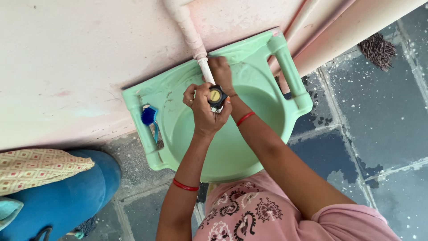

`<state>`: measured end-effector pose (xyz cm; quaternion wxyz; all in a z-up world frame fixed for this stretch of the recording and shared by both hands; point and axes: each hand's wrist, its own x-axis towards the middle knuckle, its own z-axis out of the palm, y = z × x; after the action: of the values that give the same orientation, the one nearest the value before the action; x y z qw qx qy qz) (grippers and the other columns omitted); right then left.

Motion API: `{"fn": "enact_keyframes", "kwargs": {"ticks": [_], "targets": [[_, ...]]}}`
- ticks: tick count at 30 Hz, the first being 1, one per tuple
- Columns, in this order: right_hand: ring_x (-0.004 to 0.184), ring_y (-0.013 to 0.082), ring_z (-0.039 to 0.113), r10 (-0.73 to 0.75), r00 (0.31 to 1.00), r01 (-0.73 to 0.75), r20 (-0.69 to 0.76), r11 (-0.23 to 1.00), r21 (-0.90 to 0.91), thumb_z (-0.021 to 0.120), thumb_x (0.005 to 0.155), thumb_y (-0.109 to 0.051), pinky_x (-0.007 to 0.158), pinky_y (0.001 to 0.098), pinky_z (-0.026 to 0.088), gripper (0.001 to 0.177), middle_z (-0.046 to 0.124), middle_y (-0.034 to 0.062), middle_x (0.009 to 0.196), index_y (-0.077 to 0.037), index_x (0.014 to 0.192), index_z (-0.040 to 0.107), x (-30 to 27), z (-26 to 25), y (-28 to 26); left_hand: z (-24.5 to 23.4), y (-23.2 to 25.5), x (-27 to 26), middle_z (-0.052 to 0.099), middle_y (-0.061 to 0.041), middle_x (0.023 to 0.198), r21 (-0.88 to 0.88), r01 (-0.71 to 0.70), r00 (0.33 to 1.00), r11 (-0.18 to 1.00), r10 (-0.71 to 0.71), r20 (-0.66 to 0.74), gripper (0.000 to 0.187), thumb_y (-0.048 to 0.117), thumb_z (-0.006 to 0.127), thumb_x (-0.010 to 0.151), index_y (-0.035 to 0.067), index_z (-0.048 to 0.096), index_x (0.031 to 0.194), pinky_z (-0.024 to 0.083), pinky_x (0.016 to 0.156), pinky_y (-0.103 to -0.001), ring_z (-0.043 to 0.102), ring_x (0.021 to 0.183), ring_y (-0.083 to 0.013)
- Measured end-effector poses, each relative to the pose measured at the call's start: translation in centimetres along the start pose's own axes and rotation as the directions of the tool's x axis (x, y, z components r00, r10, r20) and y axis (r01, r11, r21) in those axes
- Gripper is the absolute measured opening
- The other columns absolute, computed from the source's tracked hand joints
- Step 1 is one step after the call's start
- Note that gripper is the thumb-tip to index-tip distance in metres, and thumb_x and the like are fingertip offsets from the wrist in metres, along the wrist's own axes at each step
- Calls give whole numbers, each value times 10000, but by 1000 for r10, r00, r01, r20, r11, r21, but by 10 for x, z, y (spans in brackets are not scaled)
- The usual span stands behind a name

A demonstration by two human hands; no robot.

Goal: The person scrubs the inside of a light green wall-mounted sink using a small brush. They focus on the basin and the area around the drain, using repetitive scrubbing motions.

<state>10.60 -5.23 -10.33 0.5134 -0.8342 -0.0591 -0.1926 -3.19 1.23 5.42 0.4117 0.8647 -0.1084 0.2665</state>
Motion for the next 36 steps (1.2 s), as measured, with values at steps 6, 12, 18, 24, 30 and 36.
{"fn": "enact_keyframes", "kwargs": {"ticks": [6,12,18,24,30,36], "targets": [[828,286,665,307,847,-337,-433,941,7,773,944,-72,757,405,545,87,665,88,942,-101,1007,719,2,2,37,-3,-4,-1,606,-80,1209,-56,20,998,998,-17,53,397,240,769,912,60,483,1120,243,1095,-484,370,1189,-311],[899,359,627,-193,971,178,-140,978,-113,724,703,3,745,413,538,353,644,157,966,-48,1050,683,-6,19,4,6,-9,-5,573,-99,1228,-115,9,1000,993,-8,10,392,267,737,932,77,461,1136,265,1090,-476,368,1195,-306],[875,286,667,235,922,-260,-307,965,-42,689,954,-12,790,391,559,137,674,99,941,-102,1046,735,14,-12,45,10,-15,-5,588,-104,1222,-151,-42,999,988,39,-19,415,278,737,942,97,416,1134,277,1080,-464,399,1161,-282],[905,336,619,-132,969,118,-207,990,-80,669,826,55,797,421,533,245,637,133,921,-51,1043,710,-8,18,10,11,-21,-8,623,-142,1193,-166,-75,997,983,72,-19,426,292,728,945,90,392,1110,299,1086,-477,394,1182,-303],[836,265,659,254,920,-262,-298,965,16,683,934,3,759,376,560,142,644,100,931,-71,1046,727,7,-6,34,13,-23,-9,625,-167,1194,-179,-58,998,982,57,-11,433,302,713,958,95,368,1117,315,1091,-492,380,1194,-300],[938,341,612,-218,970,207,-107,973,-103,671,827,25,810,414,526,244,612,150,1007,-38,1063,656,-13,26,9,23,-29,-12,624,-145,1142,-176,-101,994,979,90,-70,438,327,710,949,115,356,1095,329,1072,-486,400,1182,-283]]}}
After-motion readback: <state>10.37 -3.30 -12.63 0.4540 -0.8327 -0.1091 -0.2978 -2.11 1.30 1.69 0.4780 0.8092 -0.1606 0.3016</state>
